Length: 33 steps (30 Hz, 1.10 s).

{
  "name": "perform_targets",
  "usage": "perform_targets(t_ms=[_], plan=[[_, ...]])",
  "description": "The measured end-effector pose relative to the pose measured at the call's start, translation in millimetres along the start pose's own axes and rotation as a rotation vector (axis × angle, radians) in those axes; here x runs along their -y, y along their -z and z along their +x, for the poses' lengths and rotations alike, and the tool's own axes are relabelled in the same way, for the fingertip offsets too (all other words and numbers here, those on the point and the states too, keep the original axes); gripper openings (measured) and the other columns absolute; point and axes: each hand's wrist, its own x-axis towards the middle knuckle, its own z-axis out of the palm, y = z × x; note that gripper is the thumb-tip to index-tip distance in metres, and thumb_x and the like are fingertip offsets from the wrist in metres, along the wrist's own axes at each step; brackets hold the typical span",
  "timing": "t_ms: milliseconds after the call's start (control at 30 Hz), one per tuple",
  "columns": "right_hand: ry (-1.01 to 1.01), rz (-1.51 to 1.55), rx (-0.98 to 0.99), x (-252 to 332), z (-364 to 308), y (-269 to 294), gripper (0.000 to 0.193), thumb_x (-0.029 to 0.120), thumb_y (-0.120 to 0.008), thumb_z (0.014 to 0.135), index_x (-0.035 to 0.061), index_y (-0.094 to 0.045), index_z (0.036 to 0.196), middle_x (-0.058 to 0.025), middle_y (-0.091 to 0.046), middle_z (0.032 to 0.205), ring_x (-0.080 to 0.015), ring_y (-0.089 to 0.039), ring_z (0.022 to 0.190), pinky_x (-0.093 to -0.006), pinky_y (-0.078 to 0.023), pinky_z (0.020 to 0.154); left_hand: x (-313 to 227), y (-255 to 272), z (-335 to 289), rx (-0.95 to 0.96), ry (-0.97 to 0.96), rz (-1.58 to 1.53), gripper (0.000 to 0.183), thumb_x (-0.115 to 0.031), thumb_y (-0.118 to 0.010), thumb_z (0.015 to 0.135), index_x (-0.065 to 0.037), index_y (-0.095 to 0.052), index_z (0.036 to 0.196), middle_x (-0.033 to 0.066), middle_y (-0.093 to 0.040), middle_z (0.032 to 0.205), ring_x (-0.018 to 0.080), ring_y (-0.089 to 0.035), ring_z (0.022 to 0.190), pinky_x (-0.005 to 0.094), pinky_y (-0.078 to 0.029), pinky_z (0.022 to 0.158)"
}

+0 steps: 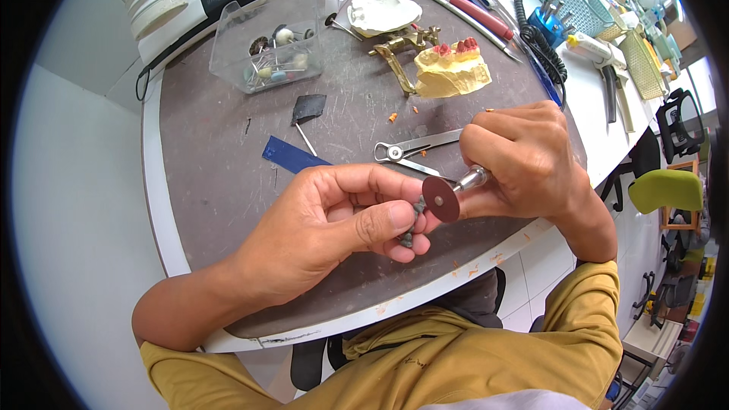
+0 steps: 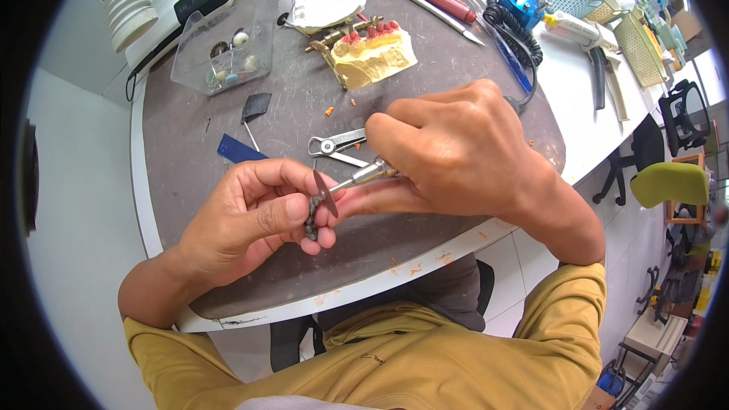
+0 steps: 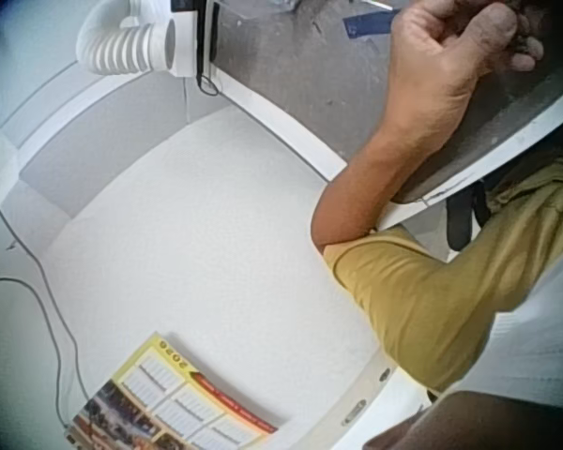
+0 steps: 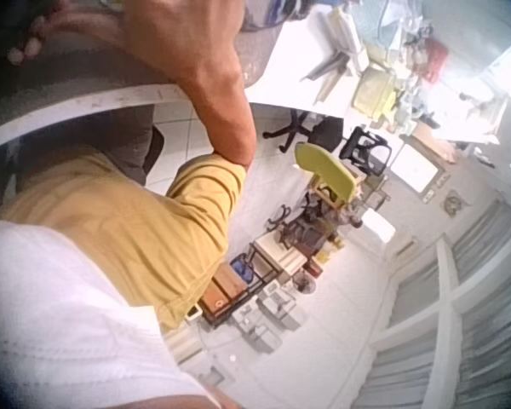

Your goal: The person uses a rotary grinding tool to shape a small gray dental appliance held in their left hand. They repeatedly switch to a metal caliper to measure the appliance's dimensions, then resume grinding. The process involves precise manipulation of the tool and the object to achieve a specific form.

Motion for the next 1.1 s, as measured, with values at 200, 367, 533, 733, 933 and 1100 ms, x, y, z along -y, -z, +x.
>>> perform_targets(t_ms=[200, 367, 533, 733, 933, 1100], plan=[[0.001, 0.005, 0.008, 0.1, -0.6, 0.3, 0.059, 0.057, -0.074, 0.068, 0.0099, -0.04, 0.055, -0.0009, -0.043, 0.049, -0.0189, -0.052, 0.039, -0.0299, -0.038, 0.036, 0.8, -0.2, -0.3, -0.011, -0.005, -0.006, 0.031, -0.018, -0.064, 0.091, 0.004, -0.058, 0.111, 0.0115, -0.064, 0.096, 0.0178, -0.066, 0.084, 0.0263, -0.057, 0.07], [0.014, 0.006, 0.002, -0.4, -0.4, -1.0, 0.059, 0.056, -0.074, 0.068, 0.0099, -0.04, 0.055, -0.001, -0.043, 0.049, -0.0191, -0.052, 0.039, -0.0301, -0.038, 0.036, -1.0, -0.9, 0.4, -0.004, 0.006, 0.01, 0.032, -0.018, -0.063, 0.091, 0.004, -0.058, 0.112, 0.0115, -0.064, 0.095, 0.0176, -0.066, 0.084, 0.0259, -0.056, 0.07], [-0.004, -0.002, -0.006, -0.5, -1.1, -0.6, 0.059, 0.056, -0.074, 0.067, 0.0097, -0.041, 0.055, -0.0012, -0.042, 0.048, -0.0192, -0.051, 0.039, -0.0301, -0.038, 0.036, -1.7, 0.1, -0.2, -0.003, 0.013, -0.002, 0.029, -0.018, -0.062, 0.092, 0.003, -0.059, 0.112, 0.0118, -0.063, 0.096, 0.0184, -0.066, 0.085, 0.0266, -0.057, 0.071], [-0.035, -0.016, -0.014, -0.2, -1.1, 1.9, 0.058, 0.056, -0.075, 0.066, 0.009, -0.043, 0.057, -0.0009, -0.042, 0.048, -0.0192, -0.051, 0.04, -0.03, -0.038, 0.036, -1.5, -0.4, 0.0, -0.008, 0.005, -0.008, 0.024, -0.018, -0.059, 0.094, 0.0, -0.059, 0.11, 0.0124, -0.063, 0.1, 0.0197, -0.066, 0.087, 0.0277, -0.057, 0.073], [-0.029, -0.006, -0.021, -0.4, -0.6, 1.7, 0.058, 0.057, -0.075, 0.067, 0.009, -0.043, 0.057, -0.0007, -0.042, 0.048, -0.0191, -0.052, 0.04, -0.0298, -0.039, 0.037, -0.9, -0.1, -0.4, -0.008, 0.001, -0.001, 0.024, -0.018, -0.059, 0.094, 0.0, -0.059, 0.11, 0.012, -0.062, 0.1, 0.0197, -0.066, 0.088, 0.0277, -0.057, 0.073], [-0.026, -0.011, -0.01, -0.2, -1.0, 1.4, 0.058, 0.057, -0.074, 0.067, 0.0093, -0.043, 0.057, -0.0004, -0.042, 0.048, -0.019, -0.052, 0.04, -0.0299, -0.039, 0.037, -2.2, -0.1, 0.2, 0.002, 0.011, 0.014, 0.024, -0.018, -0.059, 0.094, 0.0, -0.059, 0.11, 0.0118, -0.062, 0.1, 0.0194, -0.065, 0.087, 0.0279, -0.057, 0.073]])
